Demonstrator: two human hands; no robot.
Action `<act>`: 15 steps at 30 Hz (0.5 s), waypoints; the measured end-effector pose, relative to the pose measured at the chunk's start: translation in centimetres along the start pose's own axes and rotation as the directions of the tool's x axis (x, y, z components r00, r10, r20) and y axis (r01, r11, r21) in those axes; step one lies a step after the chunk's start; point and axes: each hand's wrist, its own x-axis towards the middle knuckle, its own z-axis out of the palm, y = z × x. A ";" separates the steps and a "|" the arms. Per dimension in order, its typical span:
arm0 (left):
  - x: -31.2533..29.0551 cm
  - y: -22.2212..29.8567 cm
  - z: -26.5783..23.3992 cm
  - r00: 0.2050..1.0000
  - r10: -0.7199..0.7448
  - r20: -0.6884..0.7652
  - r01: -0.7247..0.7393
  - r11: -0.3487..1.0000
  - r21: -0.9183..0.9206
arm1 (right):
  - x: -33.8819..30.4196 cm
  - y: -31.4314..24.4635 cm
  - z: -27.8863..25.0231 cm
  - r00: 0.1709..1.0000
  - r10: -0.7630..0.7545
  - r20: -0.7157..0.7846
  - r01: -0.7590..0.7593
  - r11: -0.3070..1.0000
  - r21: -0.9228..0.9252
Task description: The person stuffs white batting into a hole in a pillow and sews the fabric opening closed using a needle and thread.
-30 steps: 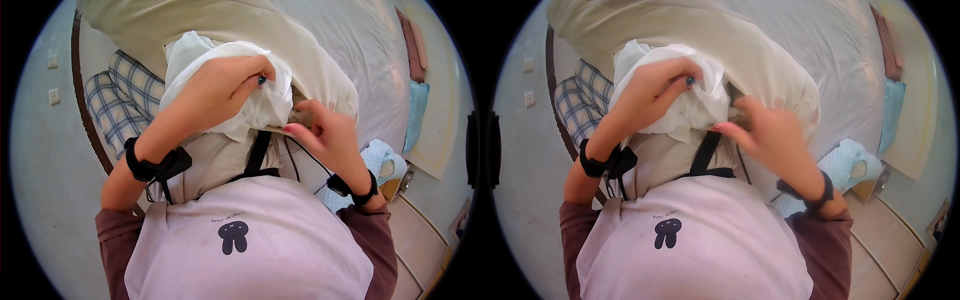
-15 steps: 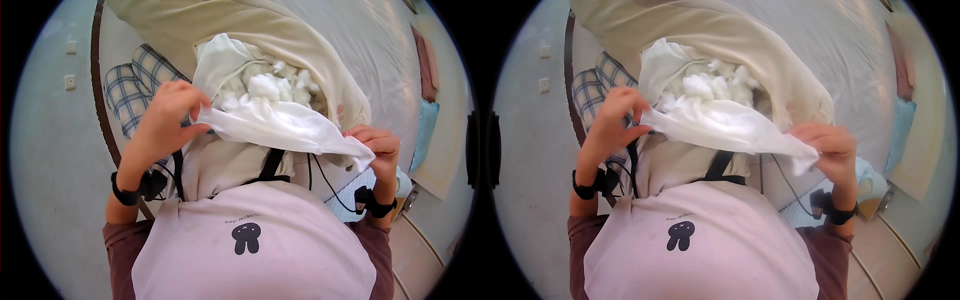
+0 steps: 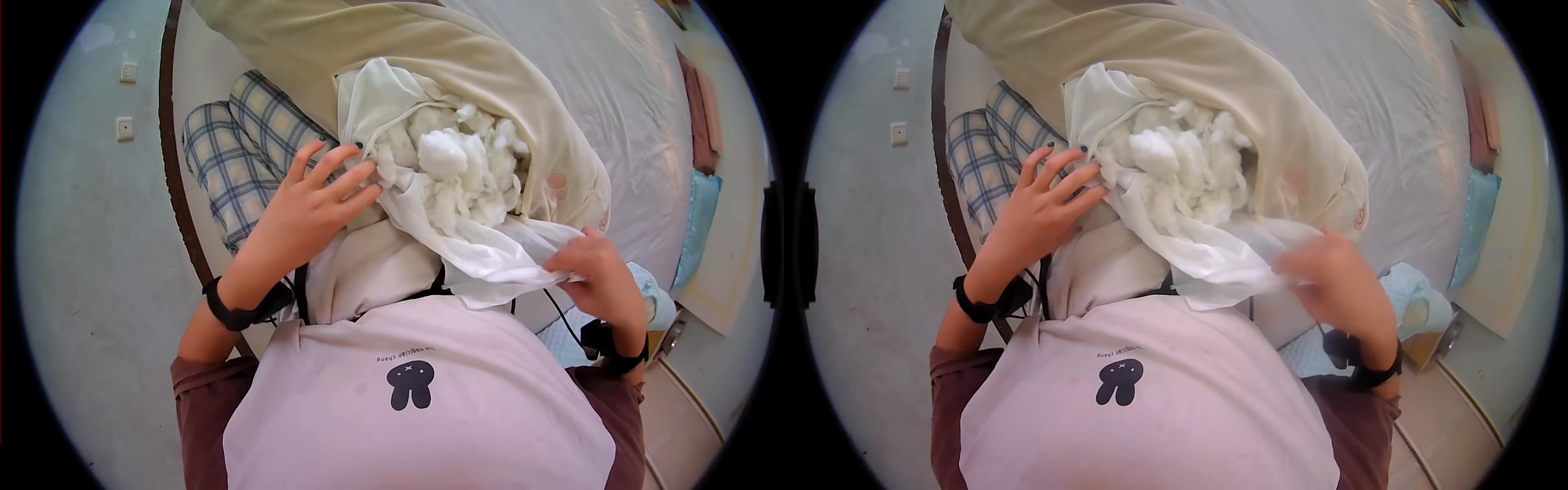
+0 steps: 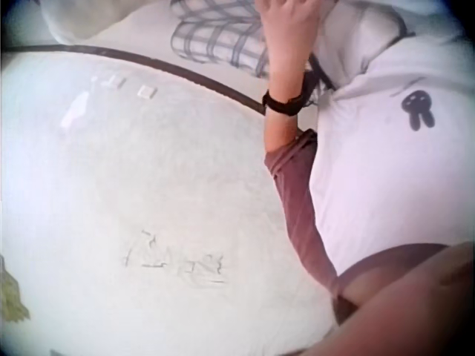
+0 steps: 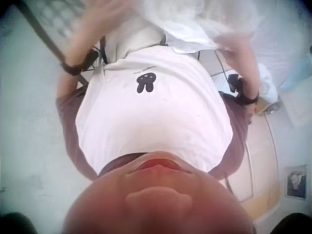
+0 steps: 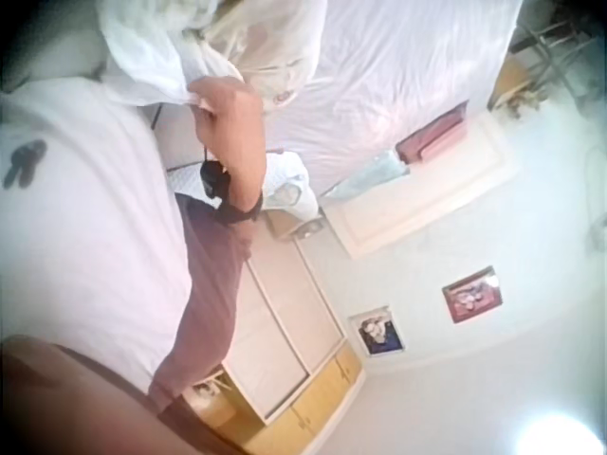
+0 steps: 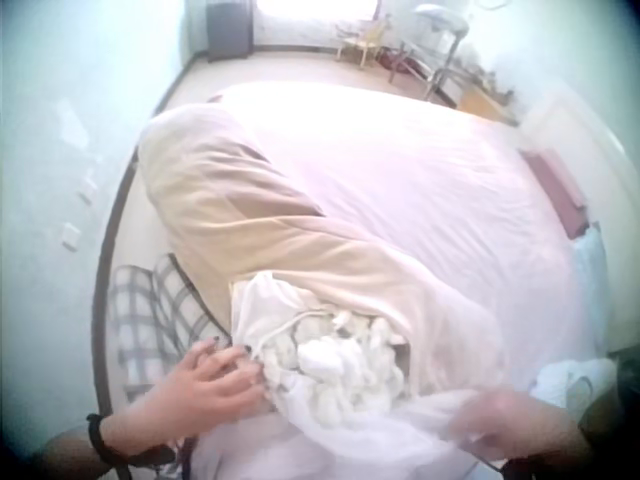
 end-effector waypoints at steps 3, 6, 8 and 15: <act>0.7 -1.2 1.7 0.984 0.106 -0.141 -0.071 0.970 0.231 | -0.5 2.9 -0.2 0.874 -0.113 -0.473 0.417 0.676 0.608; 1.5 -1.5 1.9 0.960 0.107 -0.257 -0.037 0.964 0.263 | -0.2 4.5 0.6 0.770 0.311 -0.557 0.515 0.210 0.831; 2.5 -1.4 1.5 0.928 0.106 -0.358 -0.049 0.985 0.164 | 1.0 8.0 0.5 0.809 0.530 -0.253 0.357 -0.102 0.929; 6.7 -2.8 -1.8 0.925 -0.176 -0.337 -0.056 0.813 -0.579 | 3.0 10.1 1.1 0.756 0.629 -0.183 0.210 0.032 0.977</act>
